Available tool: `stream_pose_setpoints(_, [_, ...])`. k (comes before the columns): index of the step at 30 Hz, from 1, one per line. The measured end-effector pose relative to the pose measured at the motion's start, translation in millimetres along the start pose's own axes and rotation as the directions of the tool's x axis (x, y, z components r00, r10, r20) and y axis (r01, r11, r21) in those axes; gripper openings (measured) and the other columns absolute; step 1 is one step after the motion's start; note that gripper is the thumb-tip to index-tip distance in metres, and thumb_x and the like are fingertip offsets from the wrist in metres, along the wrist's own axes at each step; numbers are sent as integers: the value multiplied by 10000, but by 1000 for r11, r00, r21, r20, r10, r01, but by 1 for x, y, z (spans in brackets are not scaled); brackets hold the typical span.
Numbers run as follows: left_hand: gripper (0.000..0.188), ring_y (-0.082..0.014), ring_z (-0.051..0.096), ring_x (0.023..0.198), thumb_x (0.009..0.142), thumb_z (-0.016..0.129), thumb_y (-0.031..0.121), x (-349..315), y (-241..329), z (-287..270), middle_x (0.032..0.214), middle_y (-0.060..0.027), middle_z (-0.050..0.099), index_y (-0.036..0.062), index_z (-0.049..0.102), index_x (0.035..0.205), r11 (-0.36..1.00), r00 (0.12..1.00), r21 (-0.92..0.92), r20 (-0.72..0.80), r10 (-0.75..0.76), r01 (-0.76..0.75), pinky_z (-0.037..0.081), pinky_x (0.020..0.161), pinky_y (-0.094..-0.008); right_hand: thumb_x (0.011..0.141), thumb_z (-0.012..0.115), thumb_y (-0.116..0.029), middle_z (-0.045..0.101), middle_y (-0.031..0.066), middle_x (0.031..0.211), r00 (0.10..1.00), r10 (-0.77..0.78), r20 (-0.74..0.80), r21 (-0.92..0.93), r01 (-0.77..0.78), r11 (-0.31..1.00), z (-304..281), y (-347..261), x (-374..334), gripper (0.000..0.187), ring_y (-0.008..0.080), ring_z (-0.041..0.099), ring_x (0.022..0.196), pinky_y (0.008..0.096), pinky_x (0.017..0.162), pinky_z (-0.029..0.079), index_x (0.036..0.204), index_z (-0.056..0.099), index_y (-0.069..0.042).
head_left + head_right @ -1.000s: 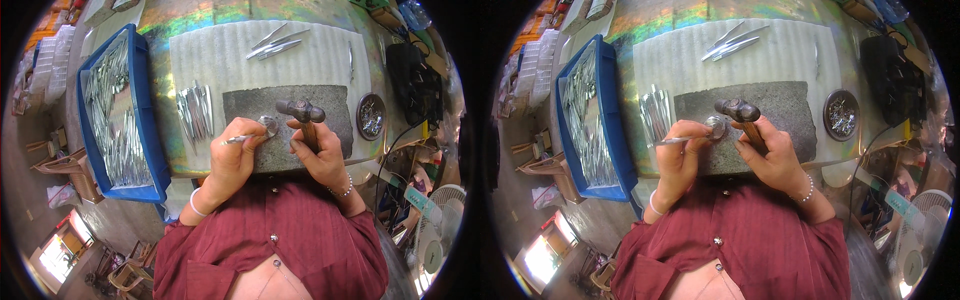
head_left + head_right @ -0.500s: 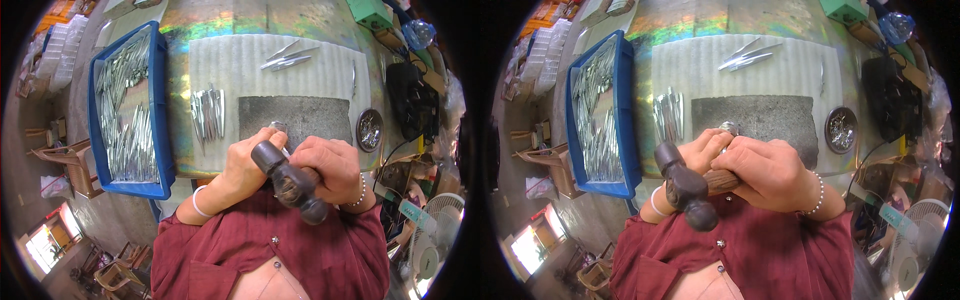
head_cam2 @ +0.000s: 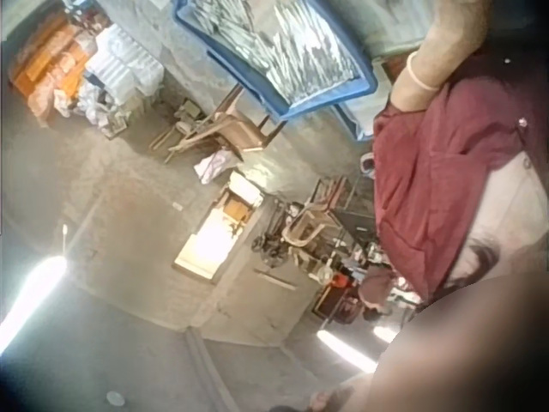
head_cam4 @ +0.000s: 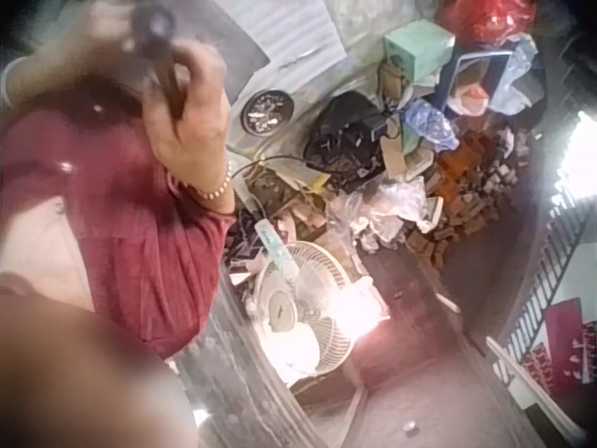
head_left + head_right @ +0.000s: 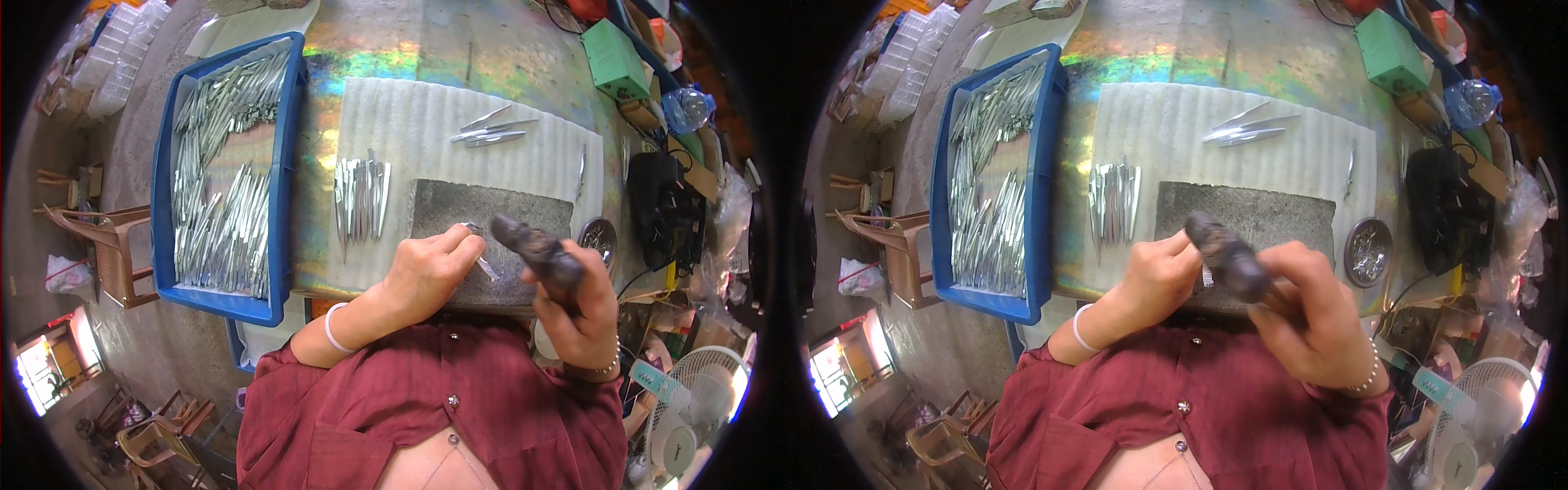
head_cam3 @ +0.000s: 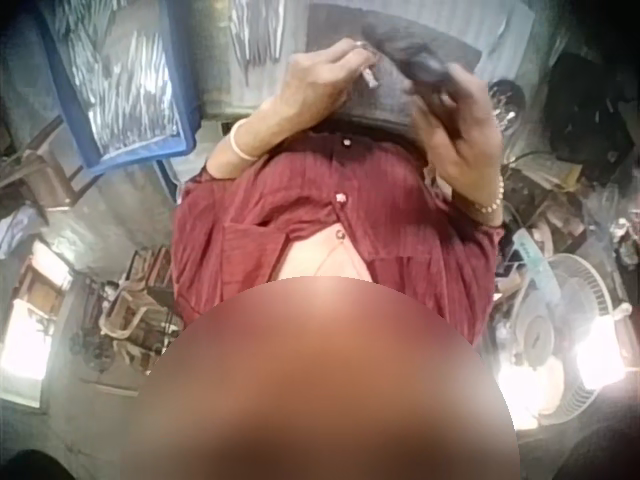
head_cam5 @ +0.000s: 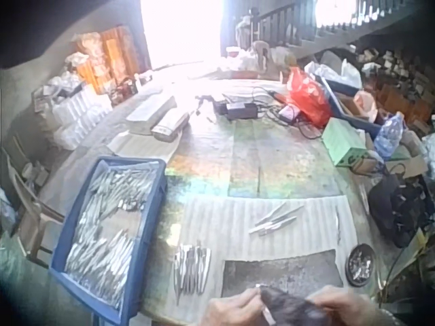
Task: Stamping markings onto metal rods using a hammer and a punch tool on an anvil.
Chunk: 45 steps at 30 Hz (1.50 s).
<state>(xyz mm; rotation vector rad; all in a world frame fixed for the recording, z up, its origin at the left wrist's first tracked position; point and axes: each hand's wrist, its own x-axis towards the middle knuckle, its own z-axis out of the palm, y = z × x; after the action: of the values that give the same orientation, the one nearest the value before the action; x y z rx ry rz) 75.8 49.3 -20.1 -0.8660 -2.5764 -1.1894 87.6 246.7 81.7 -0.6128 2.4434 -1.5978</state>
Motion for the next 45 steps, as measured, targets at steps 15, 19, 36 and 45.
stream_pose_setpoints(15, [198,-241,609,624,710,576,16,1,-7,5,799,-61,549,67,526,894,994,1000,-106,-17,13,-14,476,496,-331,756,652,-6,625,147,822,986,-121,114,-383,156,910,-14,-23,-17,421,226,626,613,290,545,498,1154,531,59])
stream_pose_setpoints(19, [203,-243,608,620,710,575,11,1,-7,5,796,-62,548,67,525,898,995,1000,-102,-10,19,-20,473,488,-335,654,691,52,603,121,756,968,-239,75,-419,248,874,-10,-18,-18,547,224,598,565,295,490,483,1172,518,73])
stream_pose_setpoints(36, [238,-246,623,663,684,557,-100,0,-6,6,790,-62,606,60,562,860,992,999,-119,12,-39,41,498,521,-322,697,664,-126,554,43,677,954,-285,-90,-669,154,728,-9,-39,-28,352,201,506,509,307,485,406,1011,617,27])
stream_pose_setpoints(45, [208,-259,620,654,717,592,-71,0,-1,1,785,-78,605,52,575,884,995,996,-69,56,-65,69,495,526,-298,699,664,-2,596,76,699,976,-141,164,-576,210,790,-20,-33,-11,435,194,538,507,313,439,431,1118,563,54])
